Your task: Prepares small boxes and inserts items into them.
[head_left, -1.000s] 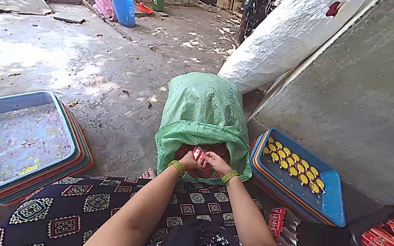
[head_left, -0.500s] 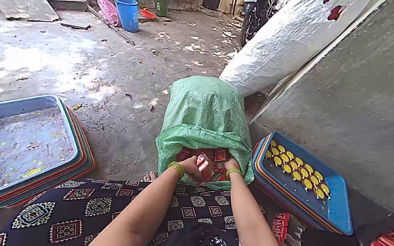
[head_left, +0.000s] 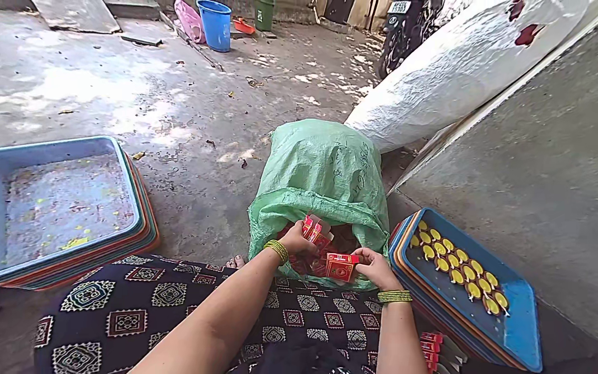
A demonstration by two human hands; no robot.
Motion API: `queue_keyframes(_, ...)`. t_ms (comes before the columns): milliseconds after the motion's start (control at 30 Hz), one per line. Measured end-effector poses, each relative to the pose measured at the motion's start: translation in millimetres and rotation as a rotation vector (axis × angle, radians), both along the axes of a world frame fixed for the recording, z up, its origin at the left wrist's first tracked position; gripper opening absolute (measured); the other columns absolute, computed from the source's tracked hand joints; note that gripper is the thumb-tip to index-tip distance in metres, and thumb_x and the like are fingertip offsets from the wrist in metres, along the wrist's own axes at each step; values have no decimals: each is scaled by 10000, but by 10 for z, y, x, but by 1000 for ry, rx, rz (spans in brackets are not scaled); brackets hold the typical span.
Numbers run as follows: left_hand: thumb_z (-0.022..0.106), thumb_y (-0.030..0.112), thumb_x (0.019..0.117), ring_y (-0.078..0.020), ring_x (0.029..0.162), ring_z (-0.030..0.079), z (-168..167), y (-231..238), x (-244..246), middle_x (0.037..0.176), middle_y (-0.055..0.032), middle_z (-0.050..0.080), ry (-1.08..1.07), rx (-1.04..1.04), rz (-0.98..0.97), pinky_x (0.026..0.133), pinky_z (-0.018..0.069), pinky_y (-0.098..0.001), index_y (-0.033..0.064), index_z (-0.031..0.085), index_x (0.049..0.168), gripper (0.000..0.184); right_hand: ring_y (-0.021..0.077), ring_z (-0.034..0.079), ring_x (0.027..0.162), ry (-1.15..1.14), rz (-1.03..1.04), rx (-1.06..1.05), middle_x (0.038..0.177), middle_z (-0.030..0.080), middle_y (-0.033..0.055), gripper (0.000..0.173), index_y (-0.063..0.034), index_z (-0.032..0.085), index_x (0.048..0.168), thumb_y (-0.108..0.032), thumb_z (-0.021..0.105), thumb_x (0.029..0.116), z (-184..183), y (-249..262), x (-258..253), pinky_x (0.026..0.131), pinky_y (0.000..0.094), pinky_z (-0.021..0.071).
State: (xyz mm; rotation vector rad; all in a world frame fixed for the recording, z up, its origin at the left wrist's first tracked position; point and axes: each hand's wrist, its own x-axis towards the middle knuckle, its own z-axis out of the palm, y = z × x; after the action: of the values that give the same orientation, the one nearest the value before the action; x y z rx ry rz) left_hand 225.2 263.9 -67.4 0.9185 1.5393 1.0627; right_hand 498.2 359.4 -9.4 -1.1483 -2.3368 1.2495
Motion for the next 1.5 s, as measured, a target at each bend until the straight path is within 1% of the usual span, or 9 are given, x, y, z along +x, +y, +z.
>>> queue_keyframes(200,960,196,590,-252,1107,684,43,-8,15,1272,-166,646,-102,-51,-164,956,577,-452,90,298,1515,1143,118,723,884,180,-9,-32,969,753,42,406,-53,683,1143,-156,824,777,-180,-38,-313,827,315,610)
queue_keyframes(333,962,194,590,-259,1123,679,19,-8,69,1282,-170,642,-94,-51,-255,967,573,-459,76,300,1513,1142,191,731,868,430,-109,-218,962,740,126,377,20,644,1116,-19,831,790,-157,-83,-427,797,347,631)
queue_keyframes(600,1004,277,500,-195,1149,665,99,-22,367,1343,-165,586,-163,123,-114,984,576,-385,72,163,1541,1354,245,710,829,767,-521,-316,961,701,180,250,38,642,1102,12,734,871,-118,-321,-673,732,398,634)
queue_keyframes(800,1017,306,487,-170,1169,648,308,-83,592,1361,-162,557,-234,322,-27,988,574,-345,50,140,1539,1393,217,695,837,925,-545,-336,980,678,158,233,17,594,1134,22,663,912,64,-460,-681,722,377,623)
queue_keyframes(867,1014,282,492,-170,1154,659,418,-134,658,1333,-156,579,-237,394,-47,980,584,-346,38,161,1529,1365,224,662,1030,975,-468,-325,1180,619,149,459,-19,489,1278,-55,690,867,124,-508,-558,837,387,610)
queue_keyframes(967,1011,237,498,-178,1178,645,636,-233,821,1354,-153,564,-286,504,-96,990,580,-347,32,155,1533,1359,232,614,1228,1091,-347,-403,1404,570,129,922,-91,343,1494,-432,823,784,273,-648,-257,949,419,584)
queue_keyframes(1100,1011,228,528,-220,1237,617,795,-416,1149,1377,-191,549,-259,722,-288,1052,549,-386,-15,158,1519,1330,225,649,1198,1194,-223,-405,1340,635,125,943,-90,389,1503,-565,806,804,345,-1026,233,984,417,577)
queue_keyframes(1300,967,422,565,-274,1419,455,549,-699,1598,1506,-284,431,194,717,-568,1204,370,-389,-97,135,1550,1389,189,525,1345,730,-261,270,1470,507,134,1067,27,309,1516,-783,571,873,167,-1519,938,1119,351,475)
queue_keyframes(1500,974,508,526,-378,1445,408,346,-878,1831,1561,-301,358,313,646,-695,1194,348,-528,-71,78,1579,1498,159,442,1434,708,-277,134,1564,408,149,1260,37,44,1586,-841,542,832,-199,-1942,1144,1183,349,427)
